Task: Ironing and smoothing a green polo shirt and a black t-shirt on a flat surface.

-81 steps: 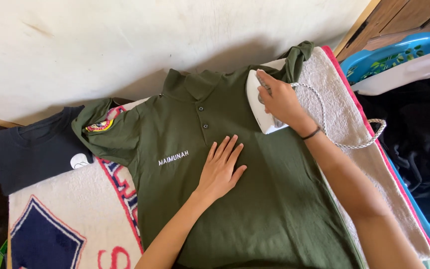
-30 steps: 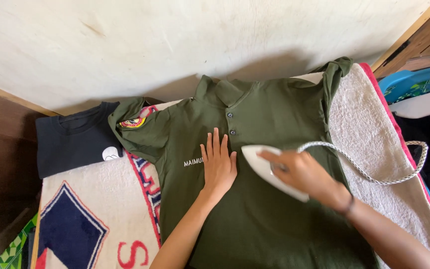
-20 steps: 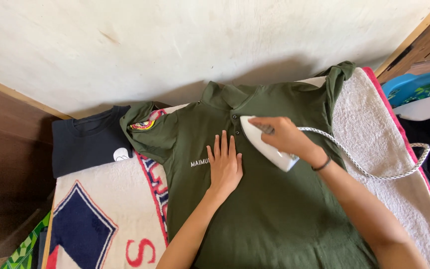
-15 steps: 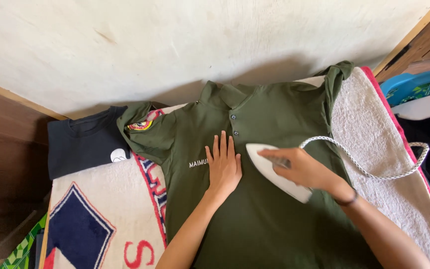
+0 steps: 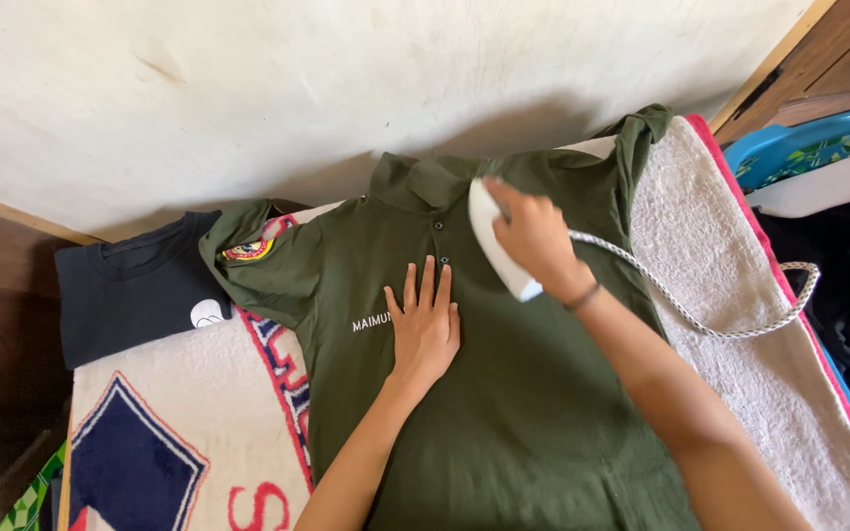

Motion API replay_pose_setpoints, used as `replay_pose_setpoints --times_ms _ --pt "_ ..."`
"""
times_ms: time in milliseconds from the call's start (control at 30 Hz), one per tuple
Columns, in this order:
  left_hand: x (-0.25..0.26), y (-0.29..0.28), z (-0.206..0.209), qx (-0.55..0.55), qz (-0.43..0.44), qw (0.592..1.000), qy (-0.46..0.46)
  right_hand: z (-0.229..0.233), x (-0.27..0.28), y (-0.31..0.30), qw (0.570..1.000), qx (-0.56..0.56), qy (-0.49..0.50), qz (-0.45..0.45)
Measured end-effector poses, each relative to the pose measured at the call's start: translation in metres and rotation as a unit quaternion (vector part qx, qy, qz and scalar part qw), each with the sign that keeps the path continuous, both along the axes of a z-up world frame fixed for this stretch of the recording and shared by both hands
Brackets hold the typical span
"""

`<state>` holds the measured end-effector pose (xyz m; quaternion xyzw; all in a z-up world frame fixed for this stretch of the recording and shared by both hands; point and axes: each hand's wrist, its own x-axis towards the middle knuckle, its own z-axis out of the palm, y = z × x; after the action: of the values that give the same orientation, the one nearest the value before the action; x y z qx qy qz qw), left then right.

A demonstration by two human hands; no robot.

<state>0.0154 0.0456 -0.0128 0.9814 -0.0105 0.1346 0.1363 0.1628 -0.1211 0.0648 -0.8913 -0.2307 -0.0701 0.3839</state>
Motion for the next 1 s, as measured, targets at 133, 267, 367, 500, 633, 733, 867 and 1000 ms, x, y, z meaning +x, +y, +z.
replay_pose_setpoints --times_ms 133,267,367,500,633,733,867,1000 --pt "-0.002 0.002 -0.001 0.001 -0.008 1.000 -0.018 -0.021 0.055 0.001 0.997 -0.028 -0.017 -0.072" --pt "-0.003 0.002 -0.002 0.015 -0.007 0.999 -0.029 -0.018 0.048 -0.031 0.995 0.016 -0.096 -0.024" --pt "-0.003 0.003 0.000 0.009 -0.011 0.999 -0.039 0.027 0.005 -0.054 0.970 0.038 0.240 0.032" --pt "-0.002 0.002 -0.001 0.012 -0.011 1.000 -0.020 0.014 -0.043 -0.103 0.875 -0.005 0.322 0.361" --pt "-0.001 0.003 -0.004 0.018 -0.011 1.000 -0.010 0.017 -0.103 -0.121 0.695 -0.034 0.426 0.578" --pt "-0.002 0.003 -0.004 0.007 -0.002 1.000 0.007 0.054 -0.131 -0.119 0.707 -0.113 0.431 0.549" --pt "-0.003 0.002 -0.003 0.005 -0.003 1.000 -0.001 0.037 -0.149 -0.136 0.800 -0.104 0.325 0.493" --pt "-0.002 0.003 0.000 0.003 -0.002 1.000 0.009 0.012 -0.153 -0.151 0.942 -0.035 0.180 0.280"
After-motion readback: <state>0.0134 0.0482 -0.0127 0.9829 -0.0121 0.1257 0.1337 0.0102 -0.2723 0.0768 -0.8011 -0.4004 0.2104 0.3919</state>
